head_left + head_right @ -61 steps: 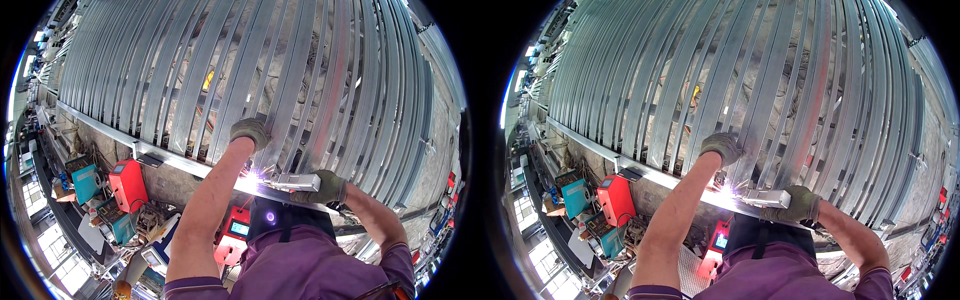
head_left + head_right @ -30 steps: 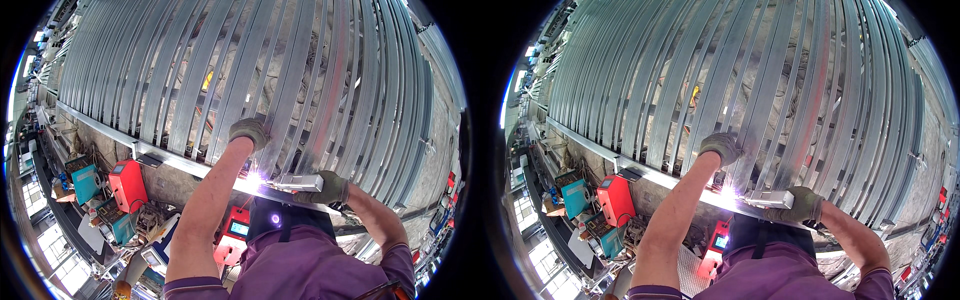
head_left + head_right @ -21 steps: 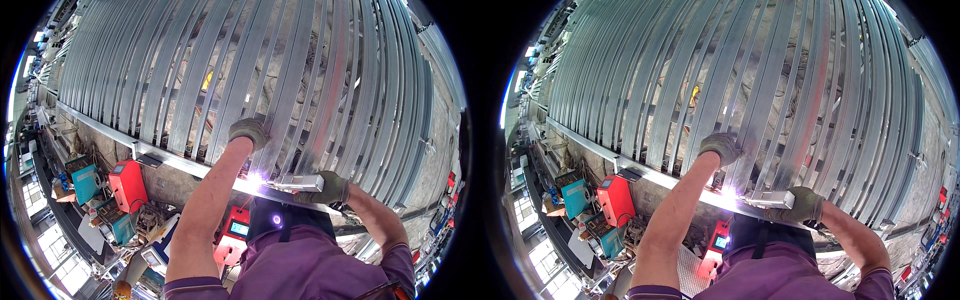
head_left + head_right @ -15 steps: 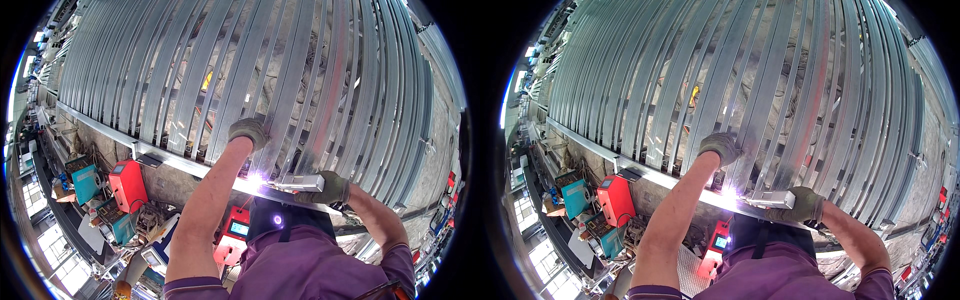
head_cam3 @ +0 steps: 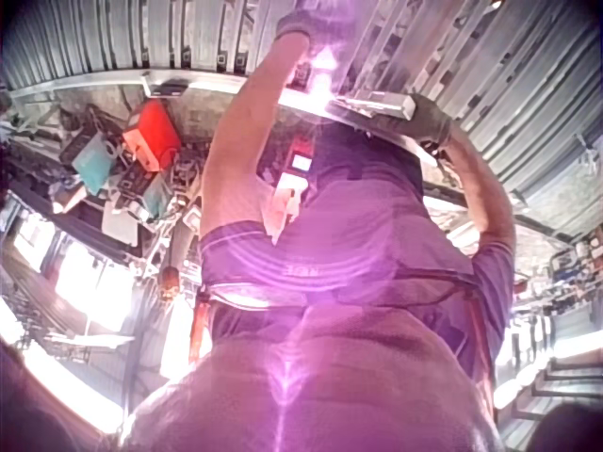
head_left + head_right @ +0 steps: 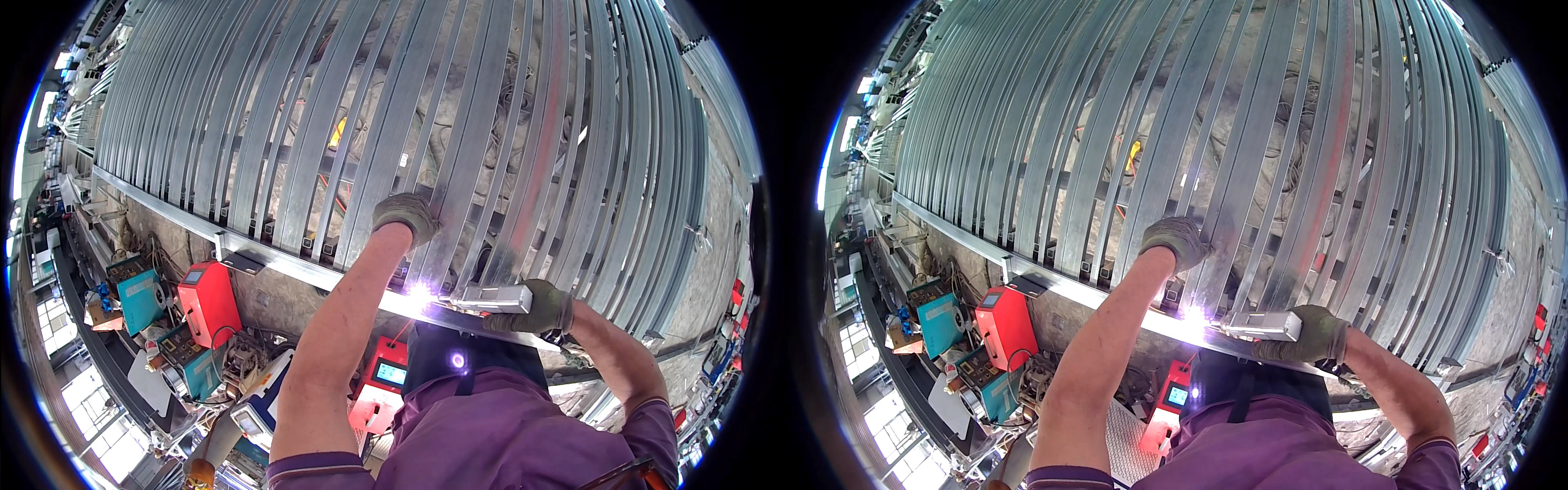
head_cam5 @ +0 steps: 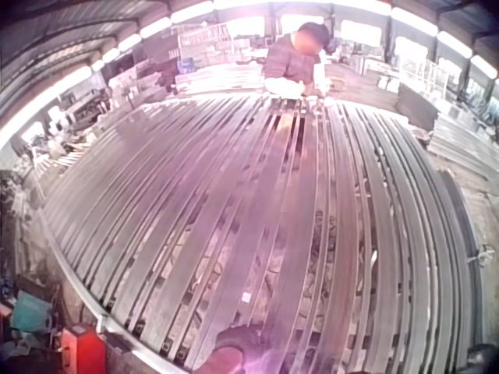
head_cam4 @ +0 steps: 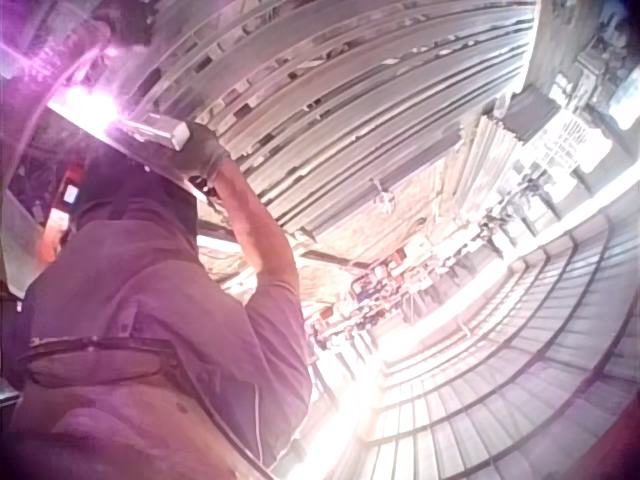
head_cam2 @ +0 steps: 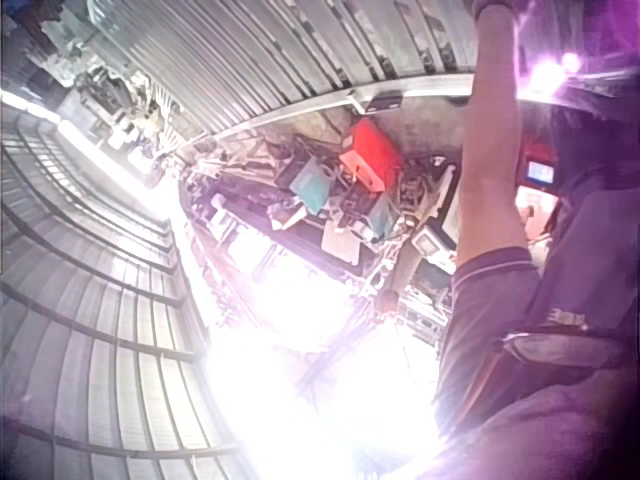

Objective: The person welds a long metal frame using a handheld welding torch. They hold the frame with one hand and guide the torch along the seam with the other, creating bright sparks. The person occasionally pauses to reposition the torch or adjust their grip.

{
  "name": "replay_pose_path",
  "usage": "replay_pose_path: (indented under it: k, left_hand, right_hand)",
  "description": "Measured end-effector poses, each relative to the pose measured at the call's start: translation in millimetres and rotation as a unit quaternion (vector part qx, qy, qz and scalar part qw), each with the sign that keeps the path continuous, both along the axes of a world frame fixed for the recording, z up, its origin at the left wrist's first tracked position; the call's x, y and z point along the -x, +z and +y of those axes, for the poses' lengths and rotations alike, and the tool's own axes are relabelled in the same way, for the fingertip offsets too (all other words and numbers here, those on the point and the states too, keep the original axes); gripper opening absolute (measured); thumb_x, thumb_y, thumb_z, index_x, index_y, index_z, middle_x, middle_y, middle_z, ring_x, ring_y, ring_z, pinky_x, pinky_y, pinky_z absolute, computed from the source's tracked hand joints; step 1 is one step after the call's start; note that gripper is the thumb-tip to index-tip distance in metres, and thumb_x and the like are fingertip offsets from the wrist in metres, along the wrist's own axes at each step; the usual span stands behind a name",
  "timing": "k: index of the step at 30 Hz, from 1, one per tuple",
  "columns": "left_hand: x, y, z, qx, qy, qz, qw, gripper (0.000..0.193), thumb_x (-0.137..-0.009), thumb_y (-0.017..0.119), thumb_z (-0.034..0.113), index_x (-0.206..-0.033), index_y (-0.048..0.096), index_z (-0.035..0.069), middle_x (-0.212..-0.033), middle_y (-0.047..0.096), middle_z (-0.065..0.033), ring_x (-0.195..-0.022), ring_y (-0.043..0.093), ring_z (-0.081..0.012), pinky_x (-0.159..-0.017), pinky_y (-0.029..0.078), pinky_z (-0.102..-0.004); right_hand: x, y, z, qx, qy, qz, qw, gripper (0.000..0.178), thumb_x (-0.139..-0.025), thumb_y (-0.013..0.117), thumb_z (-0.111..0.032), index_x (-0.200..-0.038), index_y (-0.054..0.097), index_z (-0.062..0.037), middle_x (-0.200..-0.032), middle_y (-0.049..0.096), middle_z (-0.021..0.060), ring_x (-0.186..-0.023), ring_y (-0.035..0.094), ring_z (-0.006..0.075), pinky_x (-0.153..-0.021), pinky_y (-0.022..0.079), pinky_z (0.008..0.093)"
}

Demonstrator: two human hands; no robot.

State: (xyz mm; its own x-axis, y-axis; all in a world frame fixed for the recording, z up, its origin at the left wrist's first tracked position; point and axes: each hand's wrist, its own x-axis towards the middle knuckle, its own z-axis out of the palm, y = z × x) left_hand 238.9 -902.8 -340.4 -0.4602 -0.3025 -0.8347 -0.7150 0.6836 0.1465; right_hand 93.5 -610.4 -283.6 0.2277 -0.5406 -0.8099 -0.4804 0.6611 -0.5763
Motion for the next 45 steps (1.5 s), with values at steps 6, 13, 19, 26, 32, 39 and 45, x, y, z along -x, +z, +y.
replay_pose_path:
  k: [6,13,19,26,32,39,45]
  left_hand:
    - [2,5,0,-0.005,0.003,-0.008,1.000,0.073,-0.101,0.066,0.071,-0.145,0.075,0.013,-0.141,0.078,-0.0146,-0.130,0.075,-0.0324,-0.112,0.058,-0.0466]
    - [6,16,-1,-0.008,0.000,-0.012,1.000,0.072,-0.103,0.066,0.070,-0.141,0.078,0.010,-0.137,0.080,-0.0157,-0.130,0.075,-0.0325,-0.111,0.059,-0.0468]
    - [1,6,0,0.009,-0.018,0.001,1.000,0.074,-0.103,0.062,0.072,-0.141,0.078,0.011,-0.137,0.080,-0.0156,-0.129,0.076,-0.0321,-0.111,0.059,-0.0470]
    - [5,9,-1,0.000,-0.001,-0.023,1.000,0.076,-0.101,0.063,0.075,-0.139,0.079,0.011,-0.136,0.080,-0.0148,-0.130,0.075,-0.0325,-0.111,0.059,-0.0470]
    - [0,7,0,0.009,-0.004,0.012,1.000,0.075,-0.100,0.065,0.074,-0.136,0.080,0.010,-0.133,0.081,-0.0162,-0.127,0.076,-0.0335,-0.110,0.059,-0.0459]
    - [3,9,-1,-0.007,-0.002,-0.009,1.000,0.077,-0.100,0.064,0.074,-0.144,0.076,0.011,-0.138,0.079,-0.0157,-0.130,0.075,-0.0334,-0.112,0.059,-0.0461]
    - [0,0,0,-0.001,-0.008,-0.003,1.000,0.080,-0.101,0.061,0.076,-0.150,0.071,0.013,-0.141,0.077,-0.0151,-0.132,0.074,-0.0337,-0.113,0.058,-0.0470]
  right_hand:
    - [3,4,-1,-0.001,-0.012,-0.021,1.000,0.076,-0.088,0.090,-0.065,-0.145,0.075,-0.0161,-0.125,0.084,0.0084,-0.113,0.080,0.0223,-0.103,0.060,0.0315]
    - [4,6,2,-0.020,-0.042,-0.024,0.999,0.075,-0.087,0.093,-0.061,-0.143,0.076,-0.0148,-0.125,0.084,0.0095,-0.114,0.080,0.0218,-0.104,0.060,0.0319]
    - [5,9,3,-0.014,-0.043,-0.026,0.999,0.075,-0.088,0.092,-0.060,-0.146,0.075,-0.0155,-0.127,0.084,0.0090,-0.115,0.080,0.0213,-0.104,0.061,0.0321]
    - [6,4,10,0.006,-0.040,-0.021,0.999,0.081,-0.088,0.091,-0.064,-0.152,0.072,-0.0176,-0.128,0.084,0.0107,-0.117,0.080,0.0230,-0.103,0.061,0.0340]
    - [8,-7,19,0.043,-0.005,-0.012,0.999,0.085,-0.090,0.086,-0.068,-0.156,0.068,-0.0196,-0.129,0.083,0.0114,-0.118,0.080,0.0268,-0.103,0.062,0.0359]
    - [7,-11,23,0.059,-0.011,-0.014,0.998,0.085,-0.091,0.084,-0.070,-0.158,0.067,-0.0215,-0.128,0.083,0.0109,-0.116,0.081,0.0279,-0.102,0.062,0.0368]
    - [8,6,17,0.045,-0.018,-0.003,0.999,0.074,-0.098,0.082,-0.065,-0.153,0.070,-0.0174,-0.128,0.083,0.0133,-0.115,0.081,0.0288,-0.105,0.063,0.0376]
